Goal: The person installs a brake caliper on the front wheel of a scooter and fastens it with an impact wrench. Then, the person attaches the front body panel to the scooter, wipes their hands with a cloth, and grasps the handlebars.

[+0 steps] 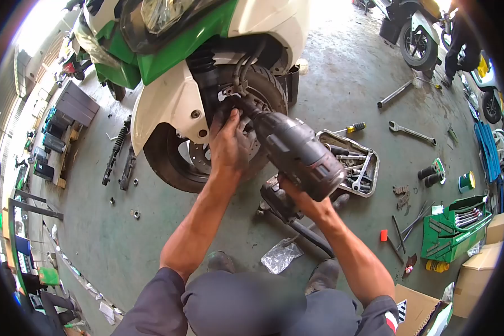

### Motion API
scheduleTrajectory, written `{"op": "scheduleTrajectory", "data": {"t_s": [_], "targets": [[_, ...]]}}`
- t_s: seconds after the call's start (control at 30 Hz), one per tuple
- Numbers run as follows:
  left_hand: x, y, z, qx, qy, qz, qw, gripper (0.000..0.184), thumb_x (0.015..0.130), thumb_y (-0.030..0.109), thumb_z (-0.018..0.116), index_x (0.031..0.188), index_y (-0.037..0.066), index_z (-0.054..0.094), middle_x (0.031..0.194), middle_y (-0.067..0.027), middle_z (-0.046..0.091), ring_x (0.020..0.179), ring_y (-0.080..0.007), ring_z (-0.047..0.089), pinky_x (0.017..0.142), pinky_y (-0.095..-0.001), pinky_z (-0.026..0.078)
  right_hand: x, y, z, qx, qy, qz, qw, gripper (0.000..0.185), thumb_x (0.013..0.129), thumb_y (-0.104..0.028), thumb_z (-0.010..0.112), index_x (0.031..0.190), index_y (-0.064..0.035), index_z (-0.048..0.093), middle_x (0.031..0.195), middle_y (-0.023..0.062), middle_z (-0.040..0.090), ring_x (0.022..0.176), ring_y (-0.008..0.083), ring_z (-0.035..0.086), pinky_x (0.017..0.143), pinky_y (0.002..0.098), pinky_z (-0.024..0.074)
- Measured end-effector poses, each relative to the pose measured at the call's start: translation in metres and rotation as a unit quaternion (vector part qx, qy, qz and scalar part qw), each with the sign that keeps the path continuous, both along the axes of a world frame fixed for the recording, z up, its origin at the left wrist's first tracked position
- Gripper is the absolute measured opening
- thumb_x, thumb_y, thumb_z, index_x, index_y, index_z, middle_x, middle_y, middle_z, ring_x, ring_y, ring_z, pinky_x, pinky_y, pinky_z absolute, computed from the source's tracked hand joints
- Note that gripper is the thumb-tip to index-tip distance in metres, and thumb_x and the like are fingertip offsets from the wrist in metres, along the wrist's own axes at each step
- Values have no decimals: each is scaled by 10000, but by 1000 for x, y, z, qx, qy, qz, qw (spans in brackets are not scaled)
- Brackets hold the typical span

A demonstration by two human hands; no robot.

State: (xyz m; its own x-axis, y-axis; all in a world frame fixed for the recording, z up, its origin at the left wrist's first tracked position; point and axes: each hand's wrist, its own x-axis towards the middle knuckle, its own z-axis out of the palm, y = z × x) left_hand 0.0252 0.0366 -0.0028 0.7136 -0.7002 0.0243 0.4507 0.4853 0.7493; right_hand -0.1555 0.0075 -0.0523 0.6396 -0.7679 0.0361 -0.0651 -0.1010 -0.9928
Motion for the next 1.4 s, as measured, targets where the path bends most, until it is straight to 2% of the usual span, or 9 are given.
{"op": "scheduleTrajectory", "data": {"t_s": [0.13, 0.3, 0.43, 0.53, 0.73, 0.83, 0.93, 1.03, 1.4], "targets": [[2, 5, 3, -1, -16, -46, 999, 342, 1011, 101, 482, 1349, 48, 494, 1298, -99, 600, 1163, -228, 605, 963, -397, 492, 4, 4, 11, 51, -15, -11, 999, 136, 854, -130, 719, 966, -64, 679, 827, 6, 652, 743, 112, 599, 641, 295, 485], [3, 9, 9, 25, 10, -57, 998, 374, 1015, 138, 495, 1382, 64, 475, 1377, -116, 554, 1247, -259, 546, 1013, -490, 434, 2, -2, 21, 24, 44, -4, 999, 428, 836, -140, 671, 1257, -65, 655, 1061, 18, 675, 920, 115, 608, 829, 285, 497], [7, 7, -3, -12, 3, -50, 999, 415, 1016, 154, 505, 1416, 62, 445, 1411, -131, 526, 1281, -285, 520, 1050, -513, 404, 2, -10, 37, 25, 51, -6, 998, 419, 812, -140, 675, 1225, -70, 679, 1010, 15, 682, 906, 116, 605, 825, 286, 498], [8, 7, 1, -48, 47, -47, 997, 259, 1018, 105, 526, 1276, 95, 541, 1171, -39, 606, 1067, -176, 629, 912, -383, 538, 5, -15, 43, 38, 13, -27, 999, 304, 800, -117, 726, 1092, -53, 675, 917, 25, 670, 809, 134, 617, 719, 309, 517], [6, -6, -10, -82, 28, -13, 996, 276, 1010, 93, 533, 1284, 56, 535, 1196, -54, 611, 1110, -168, 596, 975, -334, 479, 3, -26, 53, 64, 58, -8, 996, 368, 780, -134, 691, 1141, -59, 698, 913, 25, 675, 834, 123, 613, 761, 288, 501], [2, -9, -16, -71, 17, 6, 997, 449, 1000, 126, 514, 1418, 10, 400, 1400, -171, 509, 1302, -290, 500, 1099, -469, 395, 5, -23, 54, 45, 66, -16, 997, 405, 776, -129, 669, 1173, -53, 702, 910, 23, 675, 840, 117, 605, 775, 275, 490], [1, -7, -17, -55, -17, 34, 998, 452, 993, 106, 506, 1432, 70, 408, 1375, -130, 531, 1292, -280, 505, 1101, -469, 394, 9, -19, 43, 30, 47, -13, 998, 413, 786, -131, 665, 1190, -47, 693, 911, 23, 675, 827, 119, 599, 765, 276, 486], [7, 1, -10, -39, 48, -42, 997, 506, 993, 99, 548, 1477, 143, 408, 1378, -37, 518, 1188, -180, 562, 990, -426, 490, 10, -15, 27, 52, 36, -12, 998, 421, 798, -135, 664, 1209, -45, 682, 922, 24, 676, 823, 121, 598, 759, 278, 484], [9, -4, -20, -123, 77, -37, 989, 477, 987, 22, 502, 1448, 133, 453, 1393, -36, 535, 1224, -190, 567, 973, -397, 518, 13, 0, 34, 65, 5, -31, 997, 382, 820, -76, 667, 1201, -52, 680, 956, 18, 674, 857, 114, 614, 760, 287, 512]]}}
